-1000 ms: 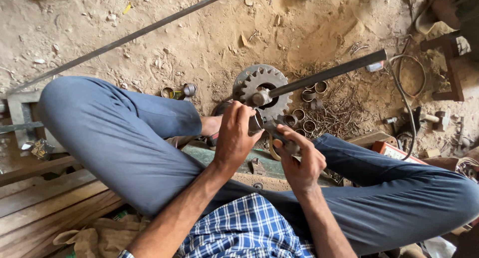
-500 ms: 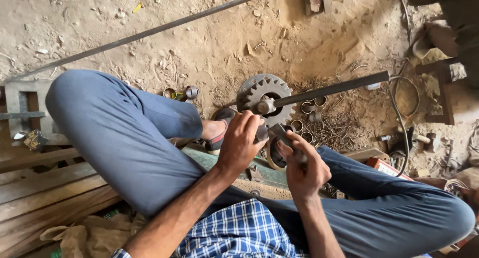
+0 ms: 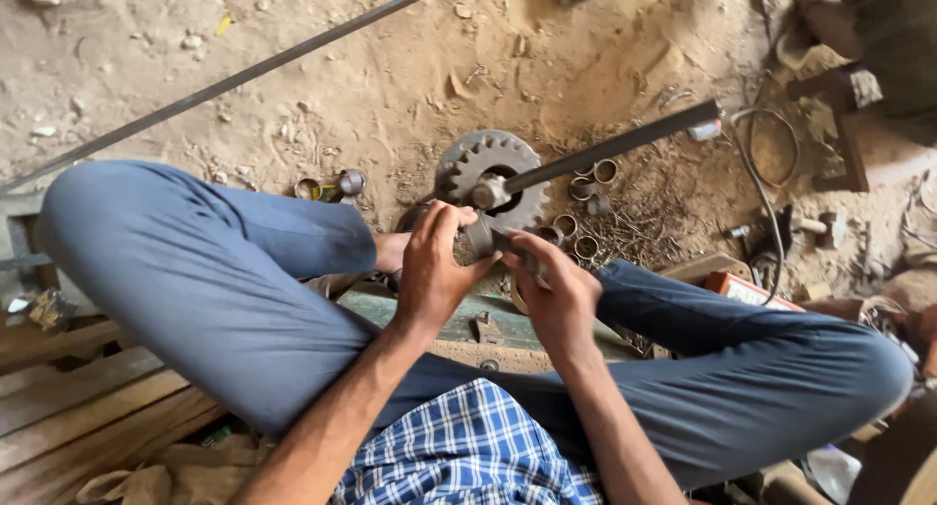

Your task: The person sits on the floor and fits a small metal ring into a slot on a larger gear-like metal part. They then use a hammer to tap the ring into place and check the fit.

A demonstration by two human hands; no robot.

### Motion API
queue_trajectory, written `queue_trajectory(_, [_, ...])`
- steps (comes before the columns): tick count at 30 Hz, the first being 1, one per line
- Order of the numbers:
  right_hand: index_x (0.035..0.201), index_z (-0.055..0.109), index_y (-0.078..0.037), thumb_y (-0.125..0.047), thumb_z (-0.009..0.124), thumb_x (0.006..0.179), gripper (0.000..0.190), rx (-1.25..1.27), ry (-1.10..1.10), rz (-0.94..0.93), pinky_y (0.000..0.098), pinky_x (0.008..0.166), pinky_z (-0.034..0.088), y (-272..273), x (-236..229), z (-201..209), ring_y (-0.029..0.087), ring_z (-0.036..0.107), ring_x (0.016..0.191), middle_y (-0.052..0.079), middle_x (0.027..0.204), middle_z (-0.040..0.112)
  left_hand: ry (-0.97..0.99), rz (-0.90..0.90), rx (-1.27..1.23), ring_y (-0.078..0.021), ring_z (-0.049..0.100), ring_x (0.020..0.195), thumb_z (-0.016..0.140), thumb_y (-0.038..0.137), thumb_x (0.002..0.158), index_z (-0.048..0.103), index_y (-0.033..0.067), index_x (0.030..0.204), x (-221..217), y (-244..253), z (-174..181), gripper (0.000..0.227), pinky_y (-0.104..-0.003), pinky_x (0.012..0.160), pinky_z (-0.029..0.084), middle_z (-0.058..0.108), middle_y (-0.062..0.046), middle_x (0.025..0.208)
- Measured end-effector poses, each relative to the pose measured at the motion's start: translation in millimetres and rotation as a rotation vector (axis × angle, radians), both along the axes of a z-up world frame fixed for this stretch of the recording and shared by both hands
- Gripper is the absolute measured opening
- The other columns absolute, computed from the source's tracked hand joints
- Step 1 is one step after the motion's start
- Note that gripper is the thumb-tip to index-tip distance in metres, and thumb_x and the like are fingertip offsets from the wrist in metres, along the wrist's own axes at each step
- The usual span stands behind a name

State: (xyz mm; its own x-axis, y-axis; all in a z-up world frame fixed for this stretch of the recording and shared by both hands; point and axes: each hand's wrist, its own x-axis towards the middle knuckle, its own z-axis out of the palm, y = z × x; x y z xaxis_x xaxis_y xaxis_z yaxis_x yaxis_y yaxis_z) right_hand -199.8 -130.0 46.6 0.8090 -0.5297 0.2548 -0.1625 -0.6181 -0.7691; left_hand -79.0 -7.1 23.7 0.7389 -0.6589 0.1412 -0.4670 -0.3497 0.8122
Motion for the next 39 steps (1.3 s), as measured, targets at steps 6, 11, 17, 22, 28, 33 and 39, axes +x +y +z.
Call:
queue_trajectory(6, [0.119,0.069,-0.004,-0.006,0.082,0.085,0.036,0.231,0.110,-0.027,0.0279,0.071,0.064,-13.3,2.2,5.1,0.015,0.077,0.087,0.008,0.106,0.078,0.008,0.033,-0.019,-0.0349,0.065,0.112,0.092,0.007,0.067,0.060,-0.0002,0.116,3.1,5.4,4.5,0.058,-0.042,0.096,0.052,0.064,-0.016,0.115])
queue_trajectory(11, [0.110,0.074,-0.006,-0.009,0.085,0.083,0.030,0.215,0.195,-0.023,0.0311,0.063,0.060,-10.0,-6.0,12.9,0.016,0.074,0.073,0.007,0.088,0.077,-0.030,-0.055,0.047,-0.0351,0.064,0.117,0.091,0.005,0.068,0.059,0.0000,0.123,0.7,6.7,6.4,0.063,-0.041,0.097,0.054,0.061,-0.018,0.124])
queue_trajectory(17, [0.118,0.070,-0.008,-0.015,0.077,0.088,0.032,-0.035,0.258,0.113,0.0378,0.066,0.056,0.1,-5.6,27.9,0.027,0.069,0.076,0.009,0.088,0.068,-0.200,-0.096,0.166,-0.0331,0.064,0.114,0.092,0.009,0.069,0.061,0.0005,0.127,-0.4,8.8,10.0,0.066,-0.041,0.096,0.055,0.064,-0.015,0.123])
queue_trajectory(22, [0.133,0.062,-0.004,-0.015,0.067,0.096,0.039,0.006,0.368,0.192,0.0432,0.061,0.051,3.9,-2.5,24.4,0.031,0.063,0.072,0.013,0.090,0.058,-0.195,-0.130,0.182,-0.0322,0.066,0.112,0.093,0.010,0.066,0.066,-0.0007,0.125,10.6,10.7,14.8,0.065,-0.041,0.096,0.055,0.068,-0.015,0.121])
queue_trajectory(28, [0.143,0.057,-0.005,-0.005,0.062,0.094,0.049,-0.009,0.315,0.181,0.0424,0.069,0.051,7.1,-7.2,5.4,0.031,0.062,0.077,0.014,0.090,0.055,-0.171,-0.180,0.184,-0.0358,0.066,0.109,0.094,0.010,0.062,0.067,-0.0043,0.124,21.5,10.6,12.8,0.069,-0.042,0.095,0.055,0.068,-0.019,0.120])
queue_trajectory(33, [0.143,0.057,-0.005,-0.004,0.063,0.092,0.052,0.006,0.285,0.172,0.0433,0.068,0.050,6.3,-5.1,0.2,0.033,0.061,0.078,0.015,0.093,0.056,-0.099,-0.158,0.171,-0.0359,0.067,0.108,0.094,0.012,0.069,0.064,-0.0049,0.127,23.2,10.1,17.0,0.067,-0.040,0.094,0.055,0.067,-0.020,0.120])
queue_trajectory(39, [0.140,0.057,-0.003,-0.006,0.061,0.097,0.043,0.004,0.297,0.185,0.0442,0.066,0.051,8.9,-0.4,7.5,0.034,0.062,0.078,0.016,0.093,0.056,-0.318,-0.102,0.233,-0.0358,0.062,0.113,0.091,0.009,0.070,0.058,-0.0009,0.131,7.0,4.8,10.5,0.071,-0.043,0.095,0.054,0.061,-0.017,0.125])
